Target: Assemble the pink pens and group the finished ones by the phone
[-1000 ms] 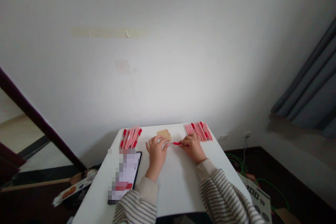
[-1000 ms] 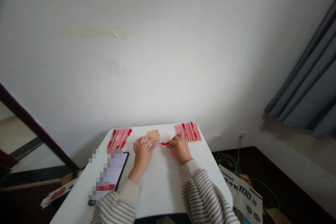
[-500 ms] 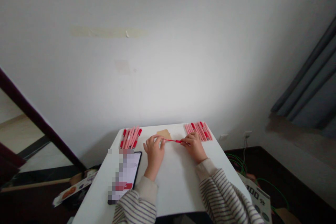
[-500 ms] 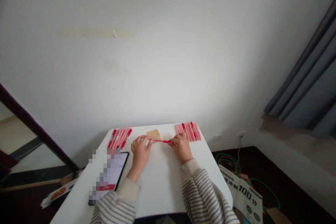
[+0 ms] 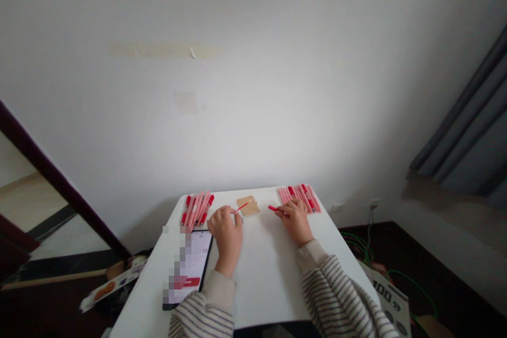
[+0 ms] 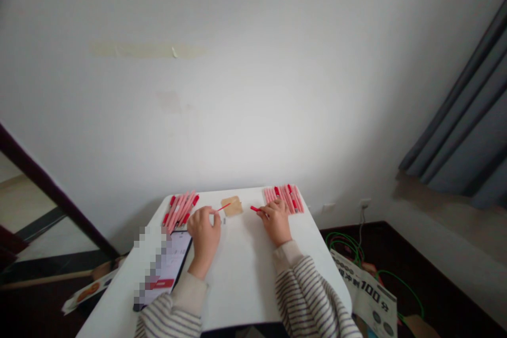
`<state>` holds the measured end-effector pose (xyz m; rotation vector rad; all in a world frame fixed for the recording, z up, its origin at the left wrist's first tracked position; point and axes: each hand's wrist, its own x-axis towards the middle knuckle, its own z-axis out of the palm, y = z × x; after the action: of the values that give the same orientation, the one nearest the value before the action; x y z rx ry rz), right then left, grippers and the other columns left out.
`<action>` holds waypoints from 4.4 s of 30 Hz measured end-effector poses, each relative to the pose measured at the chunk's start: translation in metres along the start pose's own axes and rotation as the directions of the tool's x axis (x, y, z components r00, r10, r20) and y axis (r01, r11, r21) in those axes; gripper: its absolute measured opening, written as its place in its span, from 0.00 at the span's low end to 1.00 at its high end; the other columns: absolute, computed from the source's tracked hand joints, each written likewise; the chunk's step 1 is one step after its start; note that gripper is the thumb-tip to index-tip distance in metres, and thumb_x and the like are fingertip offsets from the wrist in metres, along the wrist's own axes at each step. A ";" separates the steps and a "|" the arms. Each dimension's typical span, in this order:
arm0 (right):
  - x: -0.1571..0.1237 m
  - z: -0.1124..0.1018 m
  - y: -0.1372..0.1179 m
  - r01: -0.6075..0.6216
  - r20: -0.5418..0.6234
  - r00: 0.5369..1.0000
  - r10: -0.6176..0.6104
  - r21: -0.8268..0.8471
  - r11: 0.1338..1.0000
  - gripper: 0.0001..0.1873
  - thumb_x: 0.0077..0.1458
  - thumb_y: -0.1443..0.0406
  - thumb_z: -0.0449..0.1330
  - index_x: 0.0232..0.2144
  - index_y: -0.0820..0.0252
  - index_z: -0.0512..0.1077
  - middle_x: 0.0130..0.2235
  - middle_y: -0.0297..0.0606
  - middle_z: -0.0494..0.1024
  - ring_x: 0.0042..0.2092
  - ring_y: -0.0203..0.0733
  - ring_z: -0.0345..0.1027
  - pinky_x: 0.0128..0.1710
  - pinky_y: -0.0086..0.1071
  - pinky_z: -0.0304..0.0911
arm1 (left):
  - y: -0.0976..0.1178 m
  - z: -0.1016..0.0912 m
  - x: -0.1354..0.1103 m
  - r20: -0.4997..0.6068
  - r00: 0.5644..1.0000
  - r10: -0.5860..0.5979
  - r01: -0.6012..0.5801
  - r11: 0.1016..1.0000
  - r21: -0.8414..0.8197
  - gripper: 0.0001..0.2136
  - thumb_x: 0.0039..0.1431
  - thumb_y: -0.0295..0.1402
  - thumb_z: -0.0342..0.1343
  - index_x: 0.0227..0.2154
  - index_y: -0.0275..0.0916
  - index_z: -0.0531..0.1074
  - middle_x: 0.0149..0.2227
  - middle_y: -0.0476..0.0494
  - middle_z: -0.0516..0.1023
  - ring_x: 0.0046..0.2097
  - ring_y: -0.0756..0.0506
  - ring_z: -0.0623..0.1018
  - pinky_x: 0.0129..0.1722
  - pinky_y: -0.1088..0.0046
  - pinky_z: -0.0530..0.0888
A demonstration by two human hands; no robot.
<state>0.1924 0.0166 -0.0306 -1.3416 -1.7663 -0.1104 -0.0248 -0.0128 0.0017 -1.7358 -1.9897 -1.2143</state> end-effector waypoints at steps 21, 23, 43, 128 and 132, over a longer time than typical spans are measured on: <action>0.001 -0.003 -0.005 -0.025 0.014 1.000 0.024 0.024 0.999 0.11 0.59 0.56 0.58 0.33 0.49 0.80 0.32 0.37 0.77 0.45 0.48 0.60 0.48 0.42 0.50 | 0.019 -0.006 -0.022 0.298 0.954 0.026 -0.110 0.958 0.267 0.10 0.51 0.31 0.50 0.33 0.39 0.75 0.46 0.40 0.71 0.53 0.38 0.63 0.58 0.45 0.52; 0.001 -0.004 -0.005 -0.026 0.016 1.000 0.026 0.016 1.000 0.11 0.59 0.56 0.58 0.33 0.49 0.80 0.32 0.36 0.77 0.45 0.48 0.60 0.47 0.42 0.50 | 0.019 -0.006 -0.021 0.294 0.956 0.018 -0.103 0.955 0.278 0.10 0.52 0.31 0.50 0.33 0.39 0.75 0.46 0.39 0.71 0.53 0.38 0.63 0.58 0.45 0.52; 0.001 -0.001 -0.003 0.014 0.043 0.999 -0.015 0.015 1.000 0.09 0.57 0.57 0.60 0.34 0.50 0.80 0.31 0.36 0.77 0.43 0.45 0.60 0.48 0.41 0.53 | 0.016 0.000 -0.019 0.268 0.963 0.039 -0.063 0.995 0.082 0.10 0.56 0.33 0.51 0.40 0.43 0.74 0.48 0.41 0.71 0.53 0.39 0.65 0.57 0.45 0.55; 0.000 -0.001 -0.015 0.129 0.168 0.976 -0.137 0.055 0.990 0.07 0.52 0.60 0.65 0.36 0.40 0.79 0.34 0.33 0.78 0.46 0.46 0.60 0.52 0.44 0.50 | 0.026 0.008 -0.016 0.306 0.927 0.216 -0.178 0.973 -0.147 0.06 0.54 0.37 0.59 0.35 0.54 0.78 0.47 0.48 0.74 0.54 0.41 0.66 0.62 0.38 0.48; 0.000 -0.001 -0.012 0.103 0.191 0.975 -0.117 0.079 0.992 0.10 0.51 0.60 0.67 0.38 0.43 0.79 0.35 0.33 0.79 0.46 0.46 0.61 0.51 0.42 0.51 | 0.026 0.009 -0.014 0.275 0.940 0.200 -0.173 0.977 -0.121 0.06 0.57 0.35 0.56 0.33 0.49 0.78 0.45 0.46 0.75 0.52 0.41 0.67 0.62 0.40 0.50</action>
<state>0.1830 0.0113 -0.0246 -1.2398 -1.9914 0.0221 0.0056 -0.0181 -0.0018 -2.2018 -1.8820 -1.0614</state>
